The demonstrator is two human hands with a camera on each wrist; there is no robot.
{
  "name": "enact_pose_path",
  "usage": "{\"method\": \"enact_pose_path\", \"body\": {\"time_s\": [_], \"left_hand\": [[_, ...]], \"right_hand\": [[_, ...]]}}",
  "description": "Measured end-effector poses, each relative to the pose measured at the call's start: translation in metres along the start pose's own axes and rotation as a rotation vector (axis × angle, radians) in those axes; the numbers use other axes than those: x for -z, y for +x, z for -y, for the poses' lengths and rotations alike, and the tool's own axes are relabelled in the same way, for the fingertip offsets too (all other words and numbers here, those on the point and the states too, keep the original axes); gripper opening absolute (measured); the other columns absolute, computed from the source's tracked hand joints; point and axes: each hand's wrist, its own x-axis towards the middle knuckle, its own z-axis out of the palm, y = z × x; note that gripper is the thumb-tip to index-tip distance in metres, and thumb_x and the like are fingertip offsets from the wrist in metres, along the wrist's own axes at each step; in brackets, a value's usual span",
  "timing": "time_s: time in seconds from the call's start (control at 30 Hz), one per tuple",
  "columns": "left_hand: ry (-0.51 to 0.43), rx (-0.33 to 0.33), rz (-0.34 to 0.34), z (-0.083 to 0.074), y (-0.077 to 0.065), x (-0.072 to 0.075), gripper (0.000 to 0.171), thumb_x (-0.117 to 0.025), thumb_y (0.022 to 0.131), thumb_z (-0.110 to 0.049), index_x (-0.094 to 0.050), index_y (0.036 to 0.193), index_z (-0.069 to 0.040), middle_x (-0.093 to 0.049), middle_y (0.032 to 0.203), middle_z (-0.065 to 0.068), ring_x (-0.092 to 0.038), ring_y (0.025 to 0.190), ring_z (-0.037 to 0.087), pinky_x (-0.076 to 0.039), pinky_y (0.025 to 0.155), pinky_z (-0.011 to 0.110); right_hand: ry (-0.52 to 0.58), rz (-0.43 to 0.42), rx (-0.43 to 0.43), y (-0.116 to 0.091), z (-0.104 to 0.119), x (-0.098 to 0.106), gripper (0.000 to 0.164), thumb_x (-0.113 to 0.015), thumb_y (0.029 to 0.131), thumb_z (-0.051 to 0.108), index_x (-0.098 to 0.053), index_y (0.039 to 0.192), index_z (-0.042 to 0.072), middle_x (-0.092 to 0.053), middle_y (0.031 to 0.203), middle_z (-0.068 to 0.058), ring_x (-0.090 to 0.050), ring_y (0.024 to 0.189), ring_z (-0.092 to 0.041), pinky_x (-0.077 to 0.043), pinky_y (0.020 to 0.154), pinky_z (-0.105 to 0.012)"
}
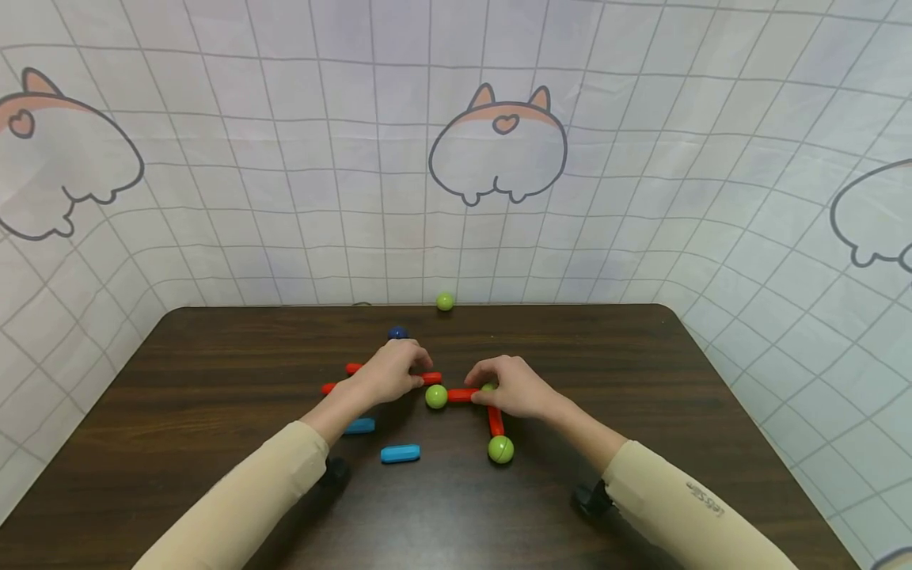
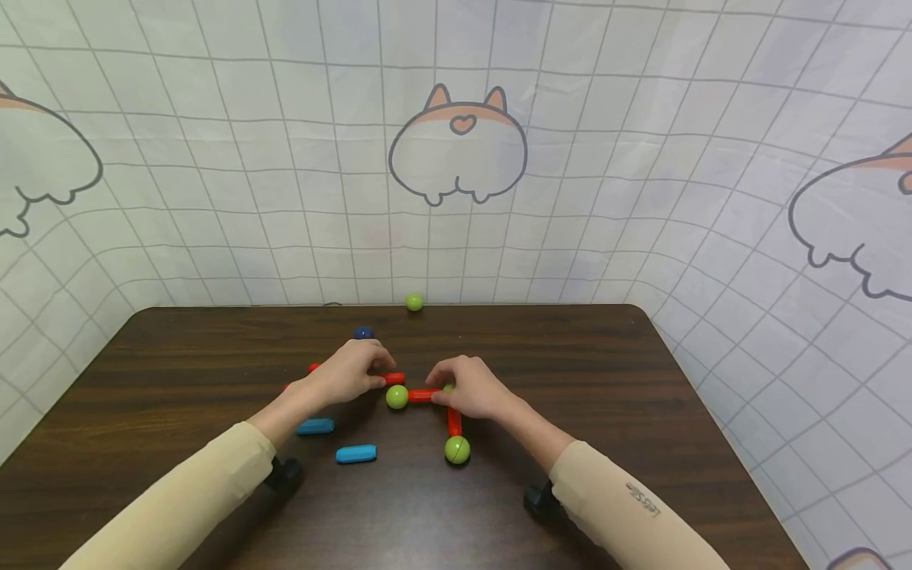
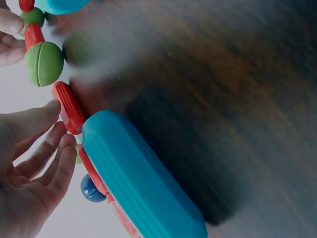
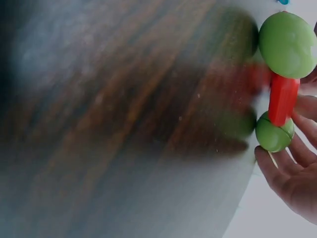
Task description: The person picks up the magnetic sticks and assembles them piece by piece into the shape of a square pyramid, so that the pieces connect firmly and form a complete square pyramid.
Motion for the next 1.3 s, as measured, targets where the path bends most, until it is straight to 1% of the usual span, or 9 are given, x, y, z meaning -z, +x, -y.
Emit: {"method": "enact_pose_path", "body": {"time_s": [0.1,0.27,0.5,0.63,0.73,0.87,0.97,1.2,1.3], "left_hand": [[0.003,0.011,0.015,0.0,0.001,0.0,0.021,-0.078,0.09,0.0,-0.074,0.11,-0.001,-0.07,0.107,0.007,-0.067,0.101,0.025,-0.056,0.089,0.039],[0.01,0.029,0.037,0.001,0.001,-0.001,0.019,-0.078,0.09,0.001,-0.075,0.108,-0.004,-0.071,0.105,0.006,-0.067,0.1,0.024,-0.056,0.087,0.039],[0.024,0.01,0.033,0.003,0.001,-0.002,0.02,-0.078,0.088,0.003,-0.074,0.106,-0.005,-0.072,0.101,0.005,-0.067,0.097,0.023,-0.056,0.087,0.04],[0.03,0.008,0.034,0.003,0.002,-0.002,0.02,-0.078,0.089,0.002,-0.074,0.106,-0.005,-0.072,0.101,0.004,-0.067,0.096,0.023,-0.056,0.087,0.04],[0.028,0.019,0.039,0.002,0.001,-0.001,0.02,-0.078,0.09,0.001,-0.073,0.108,-0.005,-0.072,0.105,0.006,-0.067,0.1,0.024,-0.056,0.088,0.041],[0.02,0.027,0.041,0.003,0.001,-0.001,0.022,-0.076,0.091,0.001,-0.072,0.112,-0.005,-0.071,0.11,0.007,-0.066,0.104,0.026,-0.055,0.09,0.041],[0.018,0.027,0.039,0.006,0.001,-0.002,0.022,-0.076,0.092,0.0,-0.073,0.113,-0.005,-0.071,0.11,0.007,-0.066,0.105,0.025,-0.055,0.091,0.041],[0.015,0.01,0.02,0.007,0.0,0.001,0.018,-0.076,0.091,0.0,-0.074,0.108,-0.006,-0.071,0.102,0.004,-0.066,0.098,0.023,-0.056,0.086,0.038],[0.006,0.01,0.019,0.006,-0.001,0.002,0.018,-0.076,0.091,0.0,-0.074,0.108,-0.006,-0.071,0.103,0.004,-0.067,0.098,0.023,-0.056,0.086,0.038]], "right_hand": [[-0.016,0.006,-0.014,0.002,-0.001,-0.002,0.016,-0.078,0.091,0.009,-0.078,0.106,0.013,-0.074,0.1,0.004,-0.065,0.098,-0.017,-0.052,0.089,-0.041],[-0.021,0.009,-0.04,0.0,-0.002,0.0,0.016,-0.079,0.09,0.008,-0.077,0.104,0.014,-0.073,0.098,0.006,-0.065,0.093,-0.015,-0.053,0.085,-0.038],[-0.016,0.01,-0.043,-0.007,-0.007,0.007,0.017,-0.078,0.09,0.006,-0.075,0.106,0.008,-0.07,0.088,0.005,-0.062,0.082,-0.011,-0.052,0.076,-0.034],[0.006,0.014,-0.066,-0.011,-0.01,0.01,0.019,-0.077,0.09,0.006,-0.073,0.109,0.006,-0.068,0.086,0.004,-0.06,0.077,-0.012,-0.051,0.07,-0.031],[0.012,0.015,-0.089,-0.012,-0.011,0.011,0.024,-0.077,0.09,0.006,-0.071,0.113,0.003,-0.067,0.086,0.003,-0.06,0.076,-0.013,-0.051,0.069,-0.031],[0.026,0.006,-0.116,-0.012,-0.012,0.01,0.037,-0.077,0.09,0.005,-0.064,0.124,-0.002,-0.067,0.086,0.002,-0.061,0.075,-0.012,-0.052,0.07,-0.031],[0.034,-0.004,-0.127,-0.012,-0.012,0.009,0.045,-0.077,0.09,0.005,-0.06,0.13,-0.004,-0.067,0.085,0.001,-0.061,0.074,-0.013,-0.052,0.07,-0.031],[0.023,-0.018,-0.154,-0.011,-0.01,0.007,0.049,-0.077,0.089,0.006,-0.057,0.132,-0.004,-0.065,0.084,0.001,-0.06,0.072,-0.013,-0.051,0.068,-0.03],[0.018,-0.013,-0.174,-0.011,-0.009,0.006,0.05,-0.076,0.09,0.008,-0.055,0.133,-0.004,-0.064,0.083,0.0,-0.059,0.07,-0.013,-0.05,0.066,-0.03]]}}
